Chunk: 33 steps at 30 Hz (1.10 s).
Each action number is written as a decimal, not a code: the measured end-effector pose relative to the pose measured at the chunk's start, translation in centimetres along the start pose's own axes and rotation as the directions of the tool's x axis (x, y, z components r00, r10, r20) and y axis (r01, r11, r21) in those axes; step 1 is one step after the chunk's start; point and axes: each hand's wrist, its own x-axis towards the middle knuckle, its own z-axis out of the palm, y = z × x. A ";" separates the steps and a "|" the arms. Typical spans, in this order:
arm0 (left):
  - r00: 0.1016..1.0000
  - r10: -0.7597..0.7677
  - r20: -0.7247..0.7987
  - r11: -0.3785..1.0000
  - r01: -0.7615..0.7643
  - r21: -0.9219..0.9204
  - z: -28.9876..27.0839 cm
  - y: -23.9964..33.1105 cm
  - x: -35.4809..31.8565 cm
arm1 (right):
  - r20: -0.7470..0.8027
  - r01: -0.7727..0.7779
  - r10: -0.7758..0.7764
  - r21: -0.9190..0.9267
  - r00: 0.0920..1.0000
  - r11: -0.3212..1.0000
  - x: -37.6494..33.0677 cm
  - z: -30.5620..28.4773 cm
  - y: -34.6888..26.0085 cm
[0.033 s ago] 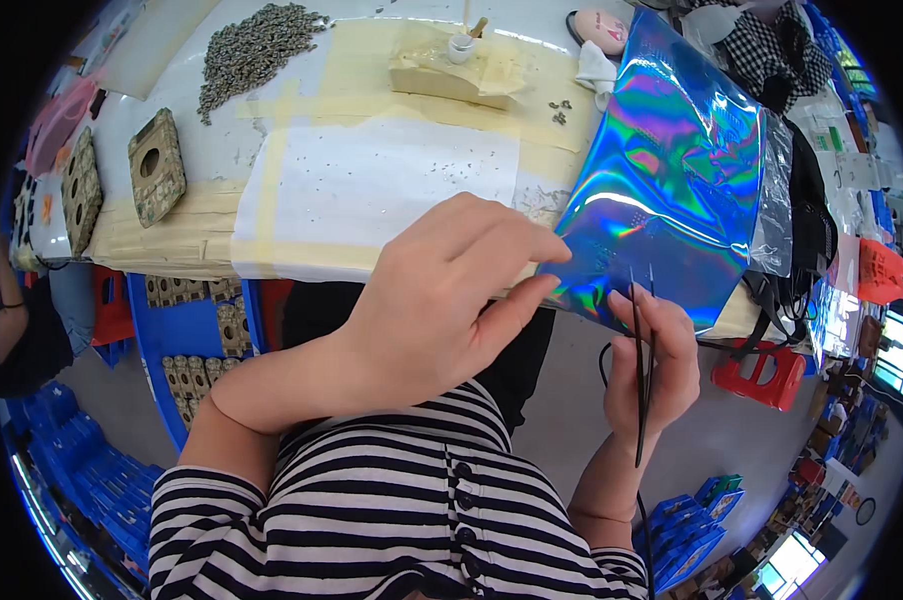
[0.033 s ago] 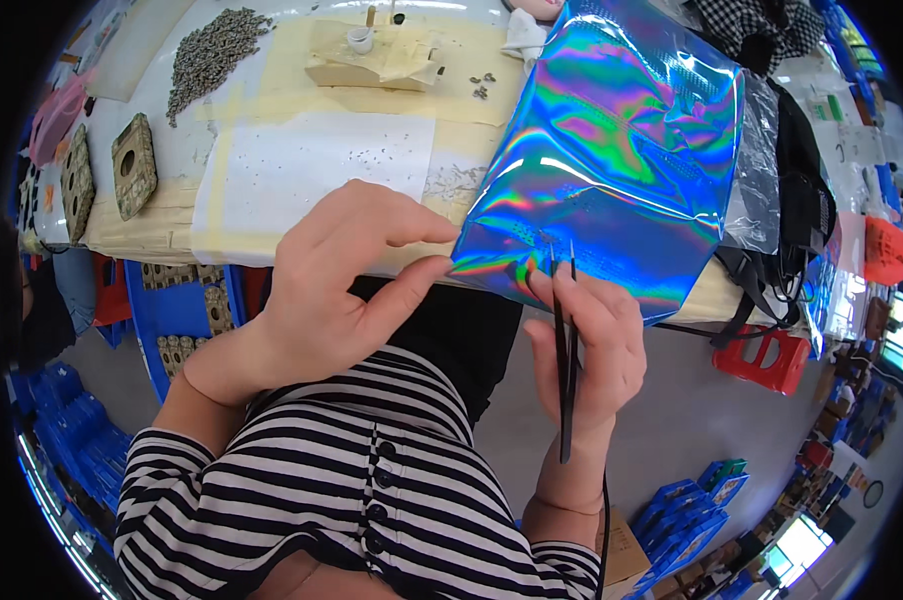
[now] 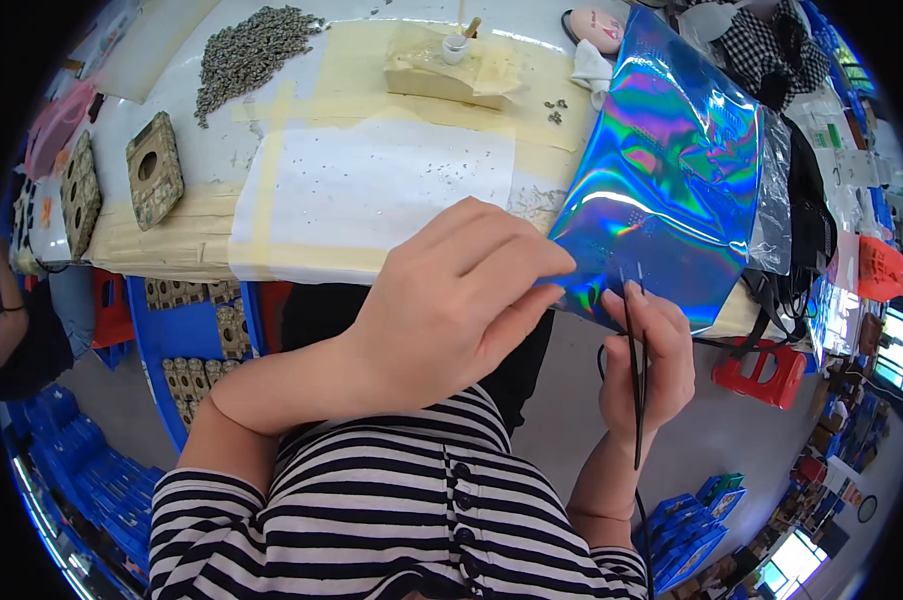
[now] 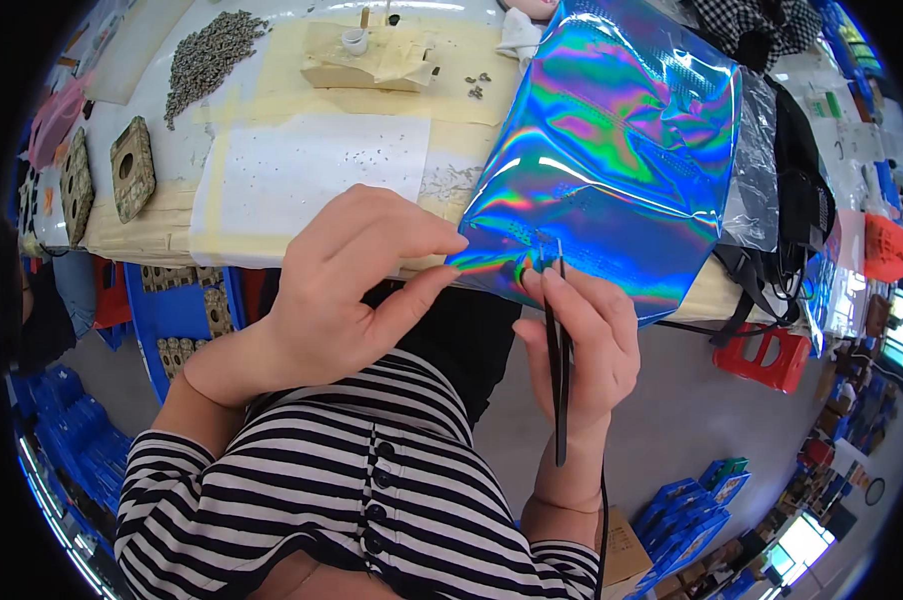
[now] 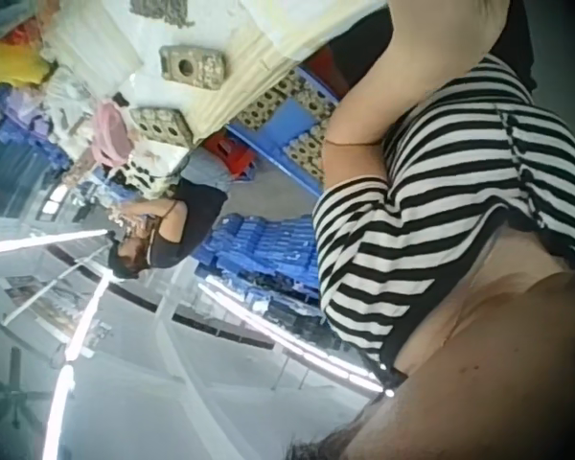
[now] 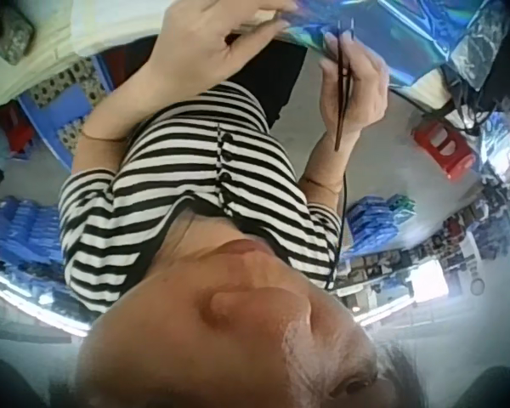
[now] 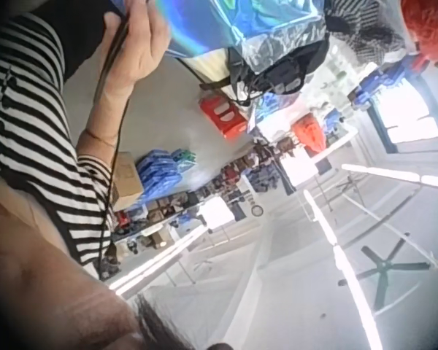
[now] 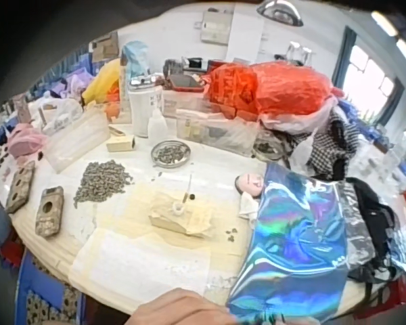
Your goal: The person uses tweezers to pick up and place small metal tracks onto a scale model tank, then uses the tweezers to apply decorative stickers or decals from a holographic sheet onto the tank parts.
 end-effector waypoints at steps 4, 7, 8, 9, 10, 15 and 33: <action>0.977 0.213 0.012 0.956 -0.211 0.206 2.0 -0.4 -0.9 | 0.005 0.081 -0.082 -0.164 0.997 0.983 0.8 -0.2 -0.4; 0.958 0.273 0.091 0.890 -0.287 0.353 3.0 -0.9 -1.4 | -0.049 0.049 -0.055 -0.120 0.997 0.992 0.8 0.4 0.1; 0.951 0.291 0.102 0.866 -0.307 0.394 3.2 -1.0 -1.4 | -0.059 0.023 -0.030 -0.116 0.998 0.993 0.8 0.6 0.1; 0.951 0.290 0.108 0.849 -0.308 0.430 3.4 -1.1 -1.6 | -0.067 -0.004 -0.003 -0.112 0.998 0.994 0.7 0.7 0.1; 0.951 0.289 0.114 0.830 -0.308 0.464 3.6 -1.2 -1.6 | -0.075 -0.031 0.023 -0.107 0.997 0.994 0.6 0.8 0.2; 0.951 0.282 0.126 0.790 -0.305 0.532 4.0 -1.3 -1.7 | -0.047 -0.041 0.040 -0.028 0.998 0.999 0.7 0.8 1.0; 0.949 0.294 0.115 0.760 -0.305 0.574 4.5 -1.6 -1.7 | 0.019 -0.084 0.085 -0.048 0.996 0.995 1.3 0.7 0.7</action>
